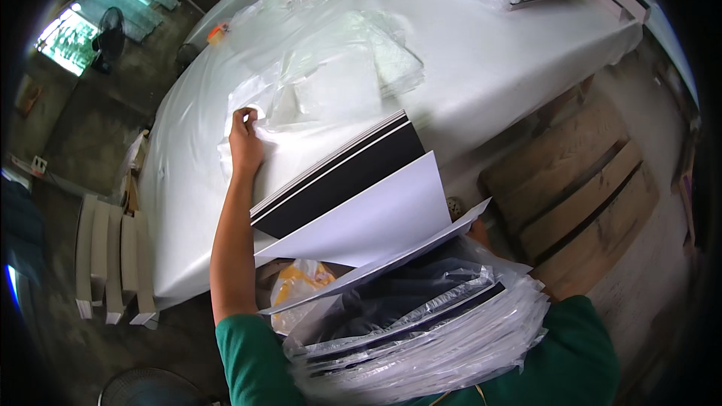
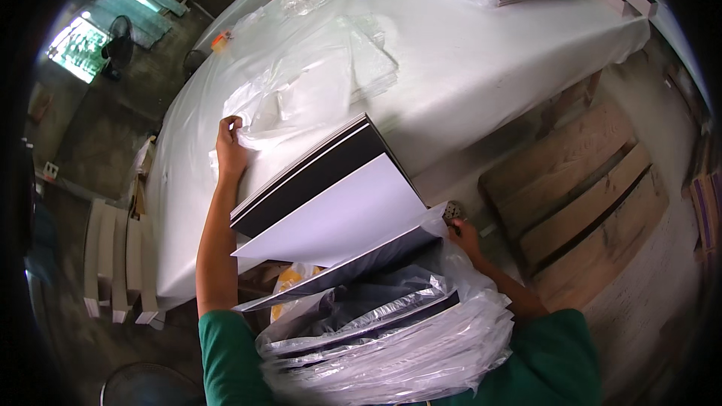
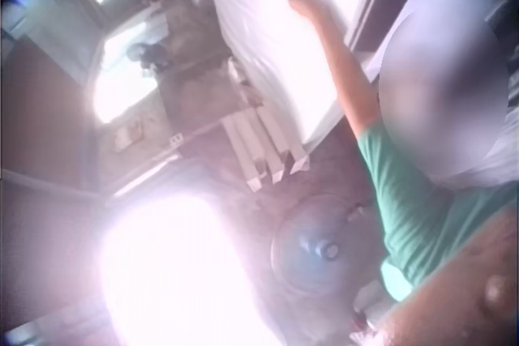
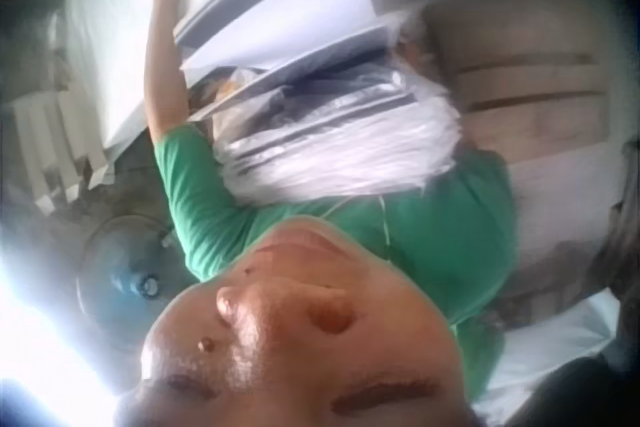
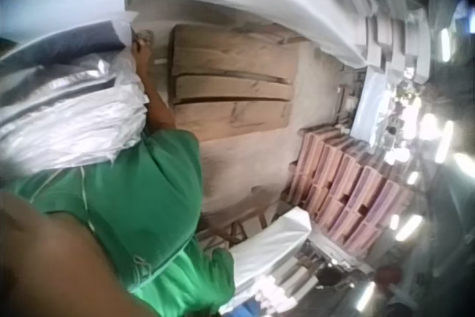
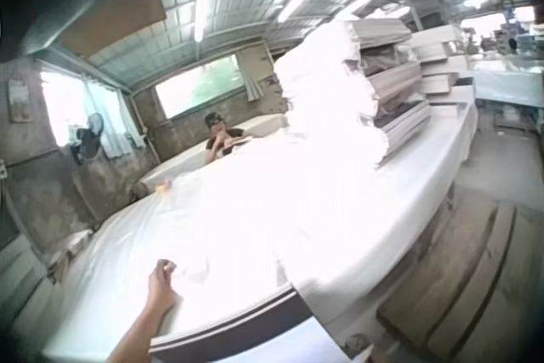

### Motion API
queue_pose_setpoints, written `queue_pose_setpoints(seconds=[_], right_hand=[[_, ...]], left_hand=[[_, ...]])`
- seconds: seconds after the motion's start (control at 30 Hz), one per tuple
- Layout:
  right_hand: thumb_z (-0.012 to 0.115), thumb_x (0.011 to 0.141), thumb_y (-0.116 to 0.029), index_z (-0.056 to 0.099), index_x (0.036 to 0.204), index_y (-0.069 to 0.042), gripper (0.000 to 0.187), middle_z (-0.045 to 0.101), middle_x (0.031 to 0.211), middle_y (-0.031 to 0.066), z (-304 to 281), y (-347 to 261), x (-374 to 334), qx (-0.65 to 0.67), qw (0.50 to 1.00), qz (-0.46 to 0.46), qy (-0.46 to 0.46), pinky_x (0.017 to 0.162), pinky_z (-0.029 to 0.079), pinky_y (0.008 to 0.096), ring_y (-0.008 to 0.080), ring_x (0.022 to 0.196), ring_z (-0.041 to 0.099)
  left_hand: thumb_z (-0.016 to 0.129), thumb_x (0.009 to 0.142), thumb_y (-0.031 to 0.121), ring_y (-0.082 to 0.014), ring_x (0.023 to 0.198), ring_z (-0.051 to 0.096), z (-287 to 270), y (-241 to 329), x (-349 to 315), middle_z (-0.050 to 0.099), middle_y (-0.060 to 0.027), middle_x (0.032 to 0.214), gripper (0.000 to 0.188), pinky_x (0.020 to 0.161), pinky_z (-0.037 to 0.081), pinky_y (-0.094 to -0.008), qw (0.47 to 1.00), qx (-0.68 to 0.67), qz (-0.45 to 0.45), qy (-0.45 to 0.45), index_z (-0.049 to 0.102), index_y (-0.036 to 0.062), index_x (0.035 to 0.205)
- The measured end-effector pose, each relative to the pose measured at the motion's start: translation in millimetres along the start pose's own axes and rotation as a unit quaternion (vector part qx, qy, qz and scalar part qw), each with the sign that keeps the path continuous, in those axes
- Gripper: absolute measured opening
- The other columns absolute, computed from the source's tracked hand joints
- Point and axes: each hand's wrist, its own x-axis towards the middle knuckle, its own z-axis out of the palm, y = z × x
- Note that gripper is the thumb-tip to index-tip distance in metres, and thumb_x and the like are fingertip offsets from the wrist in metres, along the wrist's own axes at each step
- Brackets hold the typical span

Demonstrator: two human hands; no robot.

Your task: The person removes a plastic sleeve from a stack, slides a black folder inside it by hand, and repeats this for several items before stacking the finished products on a pile.

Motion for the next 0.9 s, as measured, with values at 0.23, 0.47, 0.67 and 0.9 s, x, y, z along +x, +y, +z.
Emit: queue_pose_setpoints(seconds=[0.23, 0.47, 0.67, 0.9], right_hand=[[0.057, 0.069, -0.01, 0.058, 0.09, -0.007, 0.022, 0.056, 0.073, 0.0084, 5.6, 7.6, 3.6, 0.061, 0.997, 0.0, 0.049, 0.058, 0.042, 0.0295, 0.0212, 0.064, 0.054], [0.051, 0.073, -0.013, 0.057, 0.086, 0.0, 0.019, 0.057, 0.074, 0.0051, -72.2, -147.5, 42.5, 0.294, 0.952, -0.002, 0.079, 0.066, 0.039, 0.0252, 0.0144, 0.069, 0.052], [0.04, 0.084, -0.043, 0.052, 0.108, 0.007, 0.057, 0.055, 0.106, 0.0187, -137.5, -274.7, 102.2, 0.475, 0.752, -0.075, -0.451, 0.085, 0.039, 0.0321, 0.0247, 0.099, 0.052], [0.048, 0.066, -0.071, 0.02, 0.134, -0.004, 0.1, 0.029, 0.134, 0.0147, -95.5, -366.8, 130.8, 0.429, 0.62, -0.135, -0.643, 0.095, 0.029, 0.0399, 0.0287, 0.121, 0.033]], left_hand=[[0.052, 0.079, 0.048, -0.0242, 0.061, 0.054, -8.4, 14.9, -4.9, 0.055, -0.0127, 0.063, 0.042, 0.059, 0.041, -0.0299, 0.994, 0.033, -0.028, -0.099, 0.056, 0.006, 0.084], [0.06, 0.074, 0.044, -0.0278, 0.052, 0.053, -19.4, 29.1, -9.3, 0.052, -0.0127, 0.052, 0.041, 0.053, 0.041, -0.0338, 0.984, 0.172, -0.046, -0.027, 0.059, 0.0047, 0.065], [0.057, 0.081, 0.041, -0.0092, 0.047, 0.029, -63.4, 95.8, 18.2, 0.033, -0.0024, 0.046, 0.053, 0.043, 0.028, -0.0284, 0.985, 0.027, -0.114, 0.13, 0.043, -0.0023, 0.053], [0.069, 0.072, 0.03, -0.0108, 0.037, 0.032, -84.3, 216.3, -41.8, 0.038, -0.0042, 0.04, 0.04, 0.037, 0.028, -0.0252, 0.973, 0.091, 0.055, 0.207, 0.047, 0.004, 0.051]])
